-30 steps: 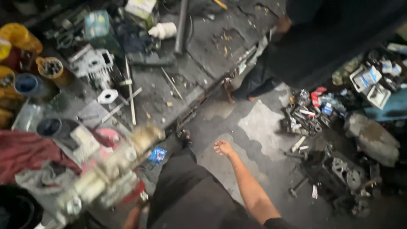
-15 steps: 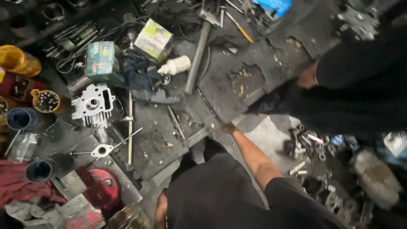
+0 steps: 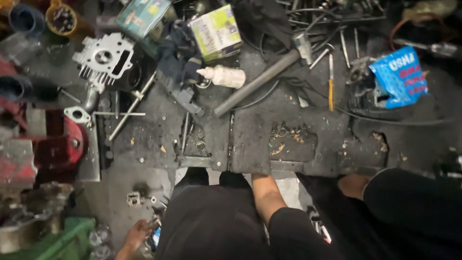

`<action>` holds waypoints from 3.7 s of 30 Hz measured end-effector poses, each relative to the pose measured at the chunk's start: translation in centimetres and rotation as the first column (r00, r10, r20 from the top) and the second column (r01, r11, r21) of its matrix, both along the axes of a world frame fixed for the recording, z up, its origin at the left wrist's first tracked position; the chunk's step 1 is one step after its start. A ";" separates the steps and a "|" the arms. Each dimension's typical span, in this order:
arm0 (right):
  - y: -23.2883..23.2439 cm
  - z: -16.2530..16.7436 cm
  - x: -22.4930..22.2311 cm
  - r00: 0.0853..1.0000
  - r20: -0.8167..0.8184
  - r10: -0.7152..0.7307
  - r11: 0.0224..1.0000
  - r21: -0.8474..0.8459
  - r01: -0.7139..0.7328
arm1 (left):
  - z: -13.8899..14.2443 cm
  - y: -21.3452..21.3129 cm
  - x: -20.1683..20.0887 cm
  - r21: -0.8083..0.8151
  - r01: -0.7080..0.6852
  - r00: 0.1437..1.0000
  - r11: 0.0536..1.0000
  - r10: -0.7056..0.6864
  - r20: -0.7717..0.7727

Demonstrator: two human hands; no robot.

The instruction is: The person works on a motorcycle engine crankcase clamped in a bench vise, removing fasteners by hand and with a socket wrench and spanner. They collect the removed bolts in a metal bowl, sort through the bolts, and continue loosening parts of the casing.

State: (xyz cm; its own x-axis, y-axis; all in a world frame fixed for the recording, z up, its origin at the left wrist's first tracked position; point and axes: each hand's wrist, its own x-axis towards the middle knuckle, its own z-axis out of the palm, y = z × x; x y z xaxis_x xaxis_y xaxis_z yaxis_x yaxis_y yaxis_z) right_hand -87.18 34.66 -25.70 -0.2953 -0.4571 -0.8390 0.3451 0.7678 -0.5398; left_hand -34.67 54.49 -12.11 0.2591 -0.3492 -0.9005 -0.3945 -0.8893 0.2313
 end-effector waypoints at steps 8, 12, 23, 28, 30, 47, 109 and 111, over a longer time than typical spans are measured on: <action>-2.7 2.3 -1.0 0.920 0.225 -0.322 0.943 -0.011 0.332 | 1.2 3.7 -6.3 0.089 0.111 0.993 0.990 -0.114 0.027; -1.5 2.9 0.4 0.857 0.275 -0.436 0.891 0.000 0.453 | 1.6 7.8 -4.7 -0.020 -0.137 0.945 0.990 0.124 -0.303; 12.1 2.2 8.9 0.844 0.300 -0.445 0.870 0.366 0.329 | -0.9 31.8 0.1 0.335 -0.464 0.836 0.820 0.530 -0.140; 17.1 3.4 12.4 0.821 0.039 0.570 0.793 0.235 -0.562 | -2.5 37.2 -3.4 0.451 -0.541 0.765 0.710 0.639 -0.088; 18.8 4.2 14.4 0.745 0.037 0.666 0.731 0.169 -0.661 | -2.8 37.1 -4.1 0.371 -0.573 0.737 0.731 0.658 -0.157; 18.9 28.3 19.6 0.618 0.001 0.787 0.605 -0.200 -0.770 | 6.8 15.8 -5.8 -0.833 -0.251 0.936 0.493 -0.095 -0.339; 0.6 39.7 6.2 0.714 -0.642 0.280 0.391 -0.603 -0.696 | 29.7 -14.9 -12.6 -0.719 0.694 0.720 0.047 -0.043 0.693; 0.0 41.2 7.3 0.605 -0.728 0.322 0.339 -0.508 -0.792 | 28.2 -14.3 -12.2 -0.768 0.627 0.777 0.131 -0.035 0.629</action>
State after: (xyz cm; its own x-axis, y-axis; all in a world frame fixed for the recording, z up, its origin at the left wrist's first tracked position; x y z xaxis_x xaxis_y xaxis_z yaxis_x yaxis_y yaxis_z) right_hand -79.85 34.61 15.45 0.1130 -0.9917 0.0610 -0.4439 -0.1053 -0.8899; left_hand -46.84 40.18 16.13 0.0319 -0.9470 0.3196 -0.8770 0.1268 0.4634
